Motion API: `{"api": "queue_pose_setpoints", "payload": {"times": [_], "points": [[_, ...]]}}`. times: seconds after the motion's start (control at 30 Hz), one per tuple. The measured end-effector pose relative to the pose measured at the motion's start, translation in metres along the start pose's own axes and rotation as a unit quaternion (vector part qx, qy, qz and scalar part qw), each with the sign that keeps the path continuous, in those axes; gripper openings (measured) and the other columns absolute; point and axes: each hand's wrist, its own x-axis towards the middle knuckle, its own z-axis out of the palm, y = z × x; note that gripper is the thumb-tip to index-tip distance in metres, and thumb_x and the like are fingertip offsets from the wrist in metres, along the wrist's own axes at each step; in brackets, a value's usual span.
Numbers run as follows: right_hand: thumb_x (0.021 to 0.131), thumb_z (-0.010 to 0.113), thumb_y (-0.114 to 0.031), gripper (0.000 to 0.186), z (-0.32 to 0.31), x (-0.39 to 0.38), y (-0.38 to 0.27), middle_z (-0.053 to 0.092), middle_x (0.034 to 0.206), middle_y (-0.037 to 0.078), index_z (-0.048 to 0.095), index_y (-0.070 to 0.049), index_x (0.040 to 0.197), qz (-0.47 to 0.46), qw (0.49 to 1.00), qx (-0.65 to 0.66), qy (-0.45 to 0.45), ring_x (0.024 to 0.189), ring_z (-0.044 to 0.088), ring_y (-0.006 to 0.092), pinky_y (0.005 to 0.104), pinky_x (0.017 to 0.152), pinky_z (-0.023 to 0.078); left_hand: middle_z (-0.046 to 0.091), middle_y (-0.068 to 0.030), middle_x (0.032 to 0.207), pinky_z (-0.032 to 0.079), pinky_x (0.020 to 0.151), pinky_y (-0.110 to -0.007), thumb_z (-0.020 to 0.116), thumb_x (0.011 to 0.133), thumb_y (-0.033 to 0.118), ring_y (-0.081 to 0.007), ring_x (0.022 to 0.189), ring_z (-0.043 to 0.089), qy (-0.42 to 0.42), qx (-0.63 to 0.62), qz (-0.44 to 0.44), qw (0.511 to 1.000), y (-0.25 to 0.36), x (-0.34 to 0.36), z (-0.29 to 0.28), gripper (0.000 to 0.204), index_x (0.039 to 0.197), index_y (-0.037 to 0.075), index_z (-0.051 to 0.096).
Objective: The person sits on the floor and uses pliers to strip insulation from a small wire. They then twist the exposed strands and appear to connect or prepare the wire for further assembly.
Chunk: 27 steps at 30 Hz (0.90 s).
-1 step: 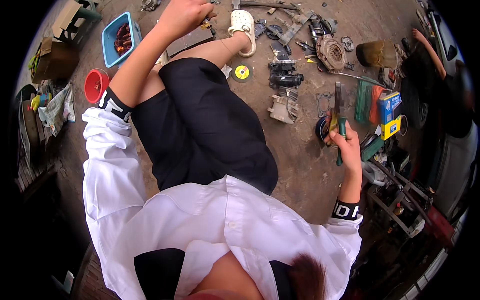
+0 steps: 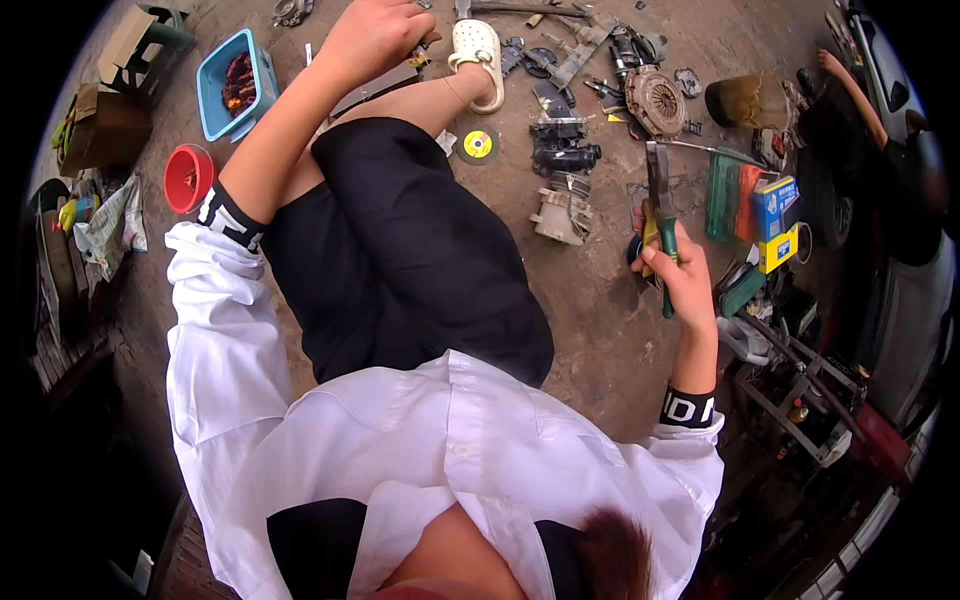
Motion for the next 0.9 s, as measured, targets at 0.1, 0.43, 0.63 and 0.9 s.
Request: {"api": "queue_pose_setpoints", "payload": {"times": [0.1, 0.43, 0.63, 0.9], "points": [[0.085, 0.063, -0.010, 0.017, 0.038, 0.035, -0.030, 0.059, 0.124, 0.013, 0.068, 0.005, 0.080, -0.085, 0.995, -0.011, -0.050, 0.106, 0.058, 0.0199, 0.0304, 0.086, 0.046, 0.057, -0.0021, 0.067, 0.045, 0.097, -0.042, 0.061, 0.067, 0.020, -0.0201, 0.077, 0.061, 0.043, 0.016, 0.040, 0.998, 0.034, 0.023, 0.015, 0.007, 0.066, 0.013, 0.058], [0.081, 0.068, -0.011, 0.015, 0.080, 0.056, -0.034, 0.055, 0.129, 0.016, 0.070, 0.004, 0.080, -0.101, 0.985, -0.102, -0.096, 0.110, 0.058, 0.0249, 0.0336, 0.093, 0.044, 0.059, -0.0032, 0.063, 0.045, 0.102, -0.039, 0.068, 0.079, 0.022, -0.0210, 0.070, 0.063, 0.140, -0.099, 0.040, 0.984, 0.066, 0.015, 0.025, 0.021, 0.067, 0.010, 0.054], [0.085, 0.069, -0.014, 0.020, 0.091, 0.055, -0.038, 0.059, 0.121, 0.015, 0.069, 0.005, 0.082, -0.097, 0.986, -0.084, -0.108, 0.102, 0.061, 0.0238, 0.0320, 0.084, 0.049, 0.059, -0.0040, 0.064, 0.044, 0.103, -0.040, 0.068, 0.080, 0.023, -0.0211, 0.071, 0.063, 0.109, -0.081, 0.031, 0.990, 0.066, 0.014, 0.027, 0.022, 0.068, 0.010, 0.054], [0.087, 0.068, -0.016, 0.022, 0.093, 0.054, -0.039, 0.062, 0.110, 0.011, 0.068, 0.005, 0.080, -0.074, 0.988, -0.078, -0.114, 0.092, 0.064, 0.0213, 0.0303, 0.079, 0.050, 0.059, -0.0043, 0.064, 0.044, 0.103, -0.040, 0.068, 0.079, 0.024, -0.0217, 0.071, 0.063, 0.110, -0.091, 0.032, 0.989, 0.065, 0.014, 0.033, 0.023, 0.067, 0.010, 0.054]]}}
